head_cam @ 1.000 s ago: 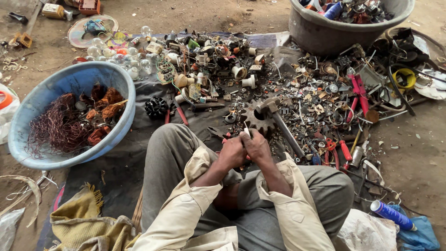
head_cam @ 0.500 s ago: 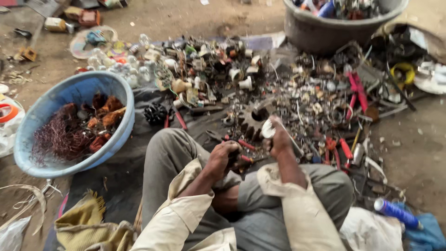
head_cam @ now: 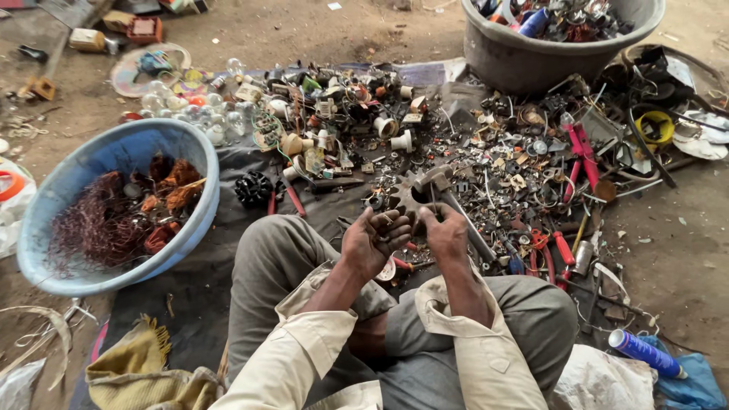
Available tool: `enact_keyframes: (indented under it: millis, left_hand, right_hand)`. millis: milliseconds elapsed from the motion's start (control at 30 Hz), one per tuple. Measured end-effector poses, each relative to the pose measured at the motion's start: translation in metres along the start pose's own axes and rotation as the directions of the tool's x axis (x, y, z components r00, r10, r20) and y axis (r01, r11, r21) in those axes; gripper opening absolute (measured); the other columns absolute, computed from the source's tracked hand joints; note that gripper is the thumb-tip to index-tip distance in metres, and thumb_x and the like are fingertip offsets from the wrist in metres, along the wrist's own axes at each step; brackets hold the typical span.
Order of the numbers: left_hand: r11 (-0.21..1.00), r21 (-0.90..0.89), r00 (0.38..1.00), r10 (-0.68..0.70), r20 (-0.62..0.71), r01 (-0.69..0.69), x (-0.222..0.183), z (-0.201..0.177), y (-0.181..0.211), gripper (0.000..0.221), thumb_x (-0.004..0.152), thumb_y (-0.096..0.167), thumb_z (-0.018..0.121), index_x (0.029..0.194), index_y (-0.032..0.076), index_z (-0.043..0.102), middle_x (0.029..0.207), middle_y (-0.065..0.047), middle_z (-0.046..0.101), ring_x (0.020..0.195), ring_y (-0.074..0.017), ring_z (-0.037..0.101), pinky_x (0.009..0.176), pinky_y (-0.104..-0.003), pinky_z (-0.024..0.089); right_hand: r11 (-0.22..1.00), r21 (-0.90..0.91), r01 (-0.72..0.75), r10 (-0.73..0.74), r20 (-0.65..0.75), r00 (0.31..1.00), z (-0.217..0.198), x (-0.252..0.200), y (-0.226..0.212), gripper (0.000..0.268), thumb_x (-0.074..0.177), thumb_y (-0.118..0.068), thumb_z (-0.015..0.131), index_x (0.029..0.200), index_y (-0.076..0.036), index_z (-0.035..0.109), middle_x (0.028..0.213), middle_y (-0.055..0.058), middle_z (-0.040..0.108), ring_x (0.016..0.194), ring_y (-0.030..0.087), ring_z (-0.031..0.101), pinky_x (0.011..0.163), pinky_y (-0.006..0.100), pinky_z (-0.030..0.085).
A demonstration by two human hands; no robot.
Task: The person sits on the ground and uses a hammer and other tools to dismantle a large metal gear and electronic scrap, including light bulbs and circuit boards.
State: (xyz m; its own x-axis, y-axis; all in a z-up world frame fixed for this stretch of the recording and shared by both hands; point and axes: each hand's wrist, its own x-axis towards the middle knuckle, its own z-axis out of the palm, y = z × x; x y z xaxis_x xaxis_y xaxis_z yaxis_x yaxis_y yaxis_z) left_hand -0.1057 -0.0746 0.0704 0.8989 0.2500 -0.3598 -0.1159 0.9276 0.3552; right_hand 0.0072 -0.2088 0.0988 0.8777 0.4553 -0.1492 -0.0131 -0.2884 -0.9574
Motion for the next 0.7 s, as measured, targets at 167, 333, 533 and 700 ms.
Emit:
enact_keyframes:
  millis: [167, 333, 533, 700]
  left_hand:
    - [0.999, -0.036, 1.000, -0.010, 0.027, 0.010, 0.038, -0.036, -0.009, 0.070, 0.111, 0.054, 0.030, 0.113, -0.006, 0.066, 0.085, -0.012, 0.070, 0.073, -0.0257, 0.067, 0.073, -0.040, 0.059]
    - [0.992, -0.079, 0.995, -0.096, 0.012, 0.097, 0.079, -0.058, -0.002, 0.066, 0.104, 0.056, 0.036, 0.104, -0.001, 0.069, 0.078, -0.010, 0.072, 0.063, -0.0213, 0.064, 0.061, -0.035, 0.056]
    - [0.941, 0.321, 0.963, 0.174, -0.204, -0.102, 0.146, -0.077, 0.028, 0.035, 0.081, -0.016, 0.042, 0.105, -0.007, 0.065, 0.093, -0.014, 0.070, 0.081, -0.0244, 0.071, 0.078, -0.038, 0.063]
    - [0.956, 0.294, 0.952, 0.080, -0.296, 0.011, 0.151, -0.067, 0.039, 0.028, 0.088, -0.012, 0.043, 0.107, -0.005, 0.063, 0.100, -0.018, 0.071, 0.086, -0.0266, 0.073, 0.081, -0.036, 0.064]
  right_hand:
    - [0.795, -0.336, 0.505, -0.491, 0.133, 0.861, 0.031, -0.002, 0.007, 0.023, 0.091, -0.020, 0.075, 0.108, -0.004, 0.074, 0.101, 0.014, 0.072, 0.089, 0.027, 0.069, 0.076, 0.040, 0.060]
    - [0.771, -0.389, 0.505, -0.511, 0.096, 0.854, 0.042, 0.022, 0.009, 0.023, 0.089, -0.020, 0.076, 0.106, -0.004, 0.073, 0.103, 0.015, 0.072, 0.092, 0.030, 0.069, 0.081, 0.045, 0.058]
    - [0.944, -0.289, -0.162, 0.073, -0.296, 0.952, -0.024, 0.127, -0.023, 0.016, 0.092, -0.026, 0.073, 0.102, -0.014, 0.076, 0.105, 0.004, 0.076, 0.081, 0.017, 0.068, 0.067, 0.035, 0.057]
    - [0.892, -0.420, -0.168, 0.015, -0.345, 0.939, -0.069, 0.244, 0.046, 0.017, 0.090, -0.023, 0.077, 0.105, -0.015, 0.077, 0.099, 0.004, 0.078, 0.080, 0.017, 0.068, 0.068, 0.034, 0.055]
